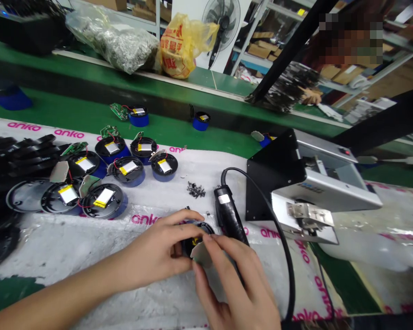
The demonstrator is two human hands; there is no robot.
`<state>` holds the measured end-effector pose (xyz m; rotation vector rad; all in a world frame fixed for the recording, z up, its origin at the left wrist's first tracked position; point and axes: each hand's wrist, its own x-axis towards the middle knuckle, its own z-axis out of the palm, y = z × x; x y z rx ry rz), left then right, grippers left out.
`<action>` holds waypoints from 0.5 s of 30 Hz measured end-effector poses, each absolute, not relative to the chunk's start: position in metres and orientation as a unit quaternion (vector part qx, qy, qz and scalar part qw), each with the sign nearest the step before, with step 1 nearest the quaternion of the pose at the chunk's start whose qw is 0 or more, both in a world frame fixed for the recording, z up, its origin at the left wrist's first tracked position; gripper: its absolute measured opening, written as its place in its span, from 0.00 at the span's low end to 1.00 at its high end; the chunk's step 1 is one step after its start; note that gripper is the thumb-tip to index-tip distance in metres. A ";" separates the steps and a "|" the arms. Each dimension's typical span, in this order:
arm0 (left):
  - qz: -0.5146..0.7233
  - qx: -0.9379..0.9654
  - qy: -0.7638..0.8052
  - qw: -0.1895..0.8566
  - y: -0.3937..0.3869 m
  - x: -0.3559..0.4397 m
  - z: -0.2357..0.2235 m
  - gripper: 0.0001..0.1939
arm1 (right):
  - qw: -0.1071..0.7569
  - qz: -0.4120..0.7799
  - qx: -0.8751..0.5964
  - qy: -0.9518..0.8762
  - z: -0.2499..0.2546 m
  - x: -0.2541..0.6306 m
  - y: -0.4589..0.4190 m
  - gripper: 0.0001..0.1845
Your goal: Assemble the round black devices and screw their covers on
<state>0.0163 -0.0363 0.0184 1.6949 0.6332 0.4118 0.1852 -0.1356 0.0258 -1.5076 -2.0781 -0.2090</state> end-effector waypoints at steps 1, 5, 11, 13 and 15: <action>0.181 0.729 0.273 0.601 -0.037 0.016 0.018 0.13 | 0.287 -0.071 -0.573 -0.764 0.026 0.184 -0.136 0.22; 0.188 0.712 0.290 0.611 -0.038 0.015 0.020 0.06 | 0.322 -0.005 -0.617 -0.719 0.026 0.184 -0.136 0.21; 0.182 0.497 0.283 0.800 -0.034 0.015 0.019 0.23 | 0.329 0.048 -0.634 -0.699 0.024 0.191 -0.132 0.21; 0.192 0.436 0.300 0.826 -0.034 0.020 0.017 0.16 | 0.329 0.046 -0.631 -0.701 0.024 0.192 -0.132 0.21; 0.190 0.430 0.350 0.811 -0.036 0.028 0.017 0.12 | 0.330 0.041 -0.627 -0.704 0.024 0.192 -0.133 0.21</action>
